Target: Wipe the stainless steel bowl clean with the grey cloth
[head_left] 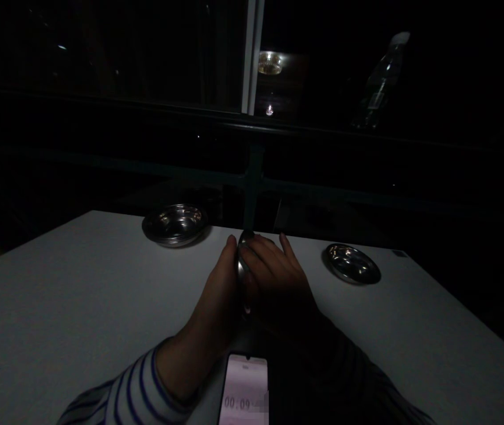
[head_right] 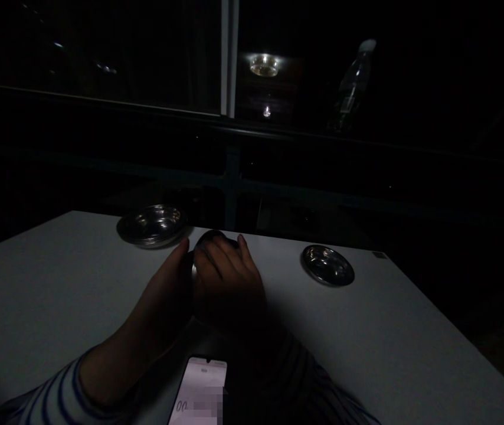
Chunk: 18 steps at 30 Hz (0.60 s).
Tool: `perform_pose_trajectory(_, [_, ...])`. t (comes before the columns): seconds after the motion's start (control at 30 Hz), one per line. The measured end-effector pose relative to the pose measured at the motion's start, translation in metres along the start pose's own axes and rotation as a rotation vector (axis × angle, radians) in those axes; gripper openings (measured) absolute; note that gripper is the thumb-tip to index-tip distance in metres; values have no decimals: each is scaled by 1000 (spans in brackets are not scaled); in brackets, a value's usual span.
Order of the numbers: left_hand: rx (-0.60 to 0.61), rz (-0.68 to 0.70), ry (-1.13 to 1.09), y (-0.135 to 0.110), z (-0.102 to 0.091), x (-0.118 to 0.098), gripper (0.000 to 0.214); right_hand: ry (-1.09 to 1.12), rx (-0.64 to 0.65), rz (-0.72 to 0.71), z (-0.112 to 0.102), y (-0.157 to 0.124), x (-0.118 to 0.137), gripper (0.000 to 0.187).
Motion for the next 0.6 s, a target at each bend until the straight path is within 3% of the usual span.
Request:
perform_pose_trajectory(0.27, [96, -58, 14, -2, 10, -6, 38, -40, 43, -142, 5, -4, 12, 32])
perform_pose_trajectory(0.43, [34, 63, -2, -4, 7, -24, 35, -7, 98, -222, 8, -7, 18, 35])
perform_pose_trajectory(0.6, [34, 137, 3, -6, 6, -38, 31, 36, 46, -304, 4, -10, 23, 33])
Point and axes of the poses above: each hand's wrist, its own y-axis towards the middle knuckle, its own z-axis out of the palm, x = y × z, the point moved 9 cm from there along y, towards the middle knuckle, and after that the axes turned 1 degree about y, right-handed, at the moved point
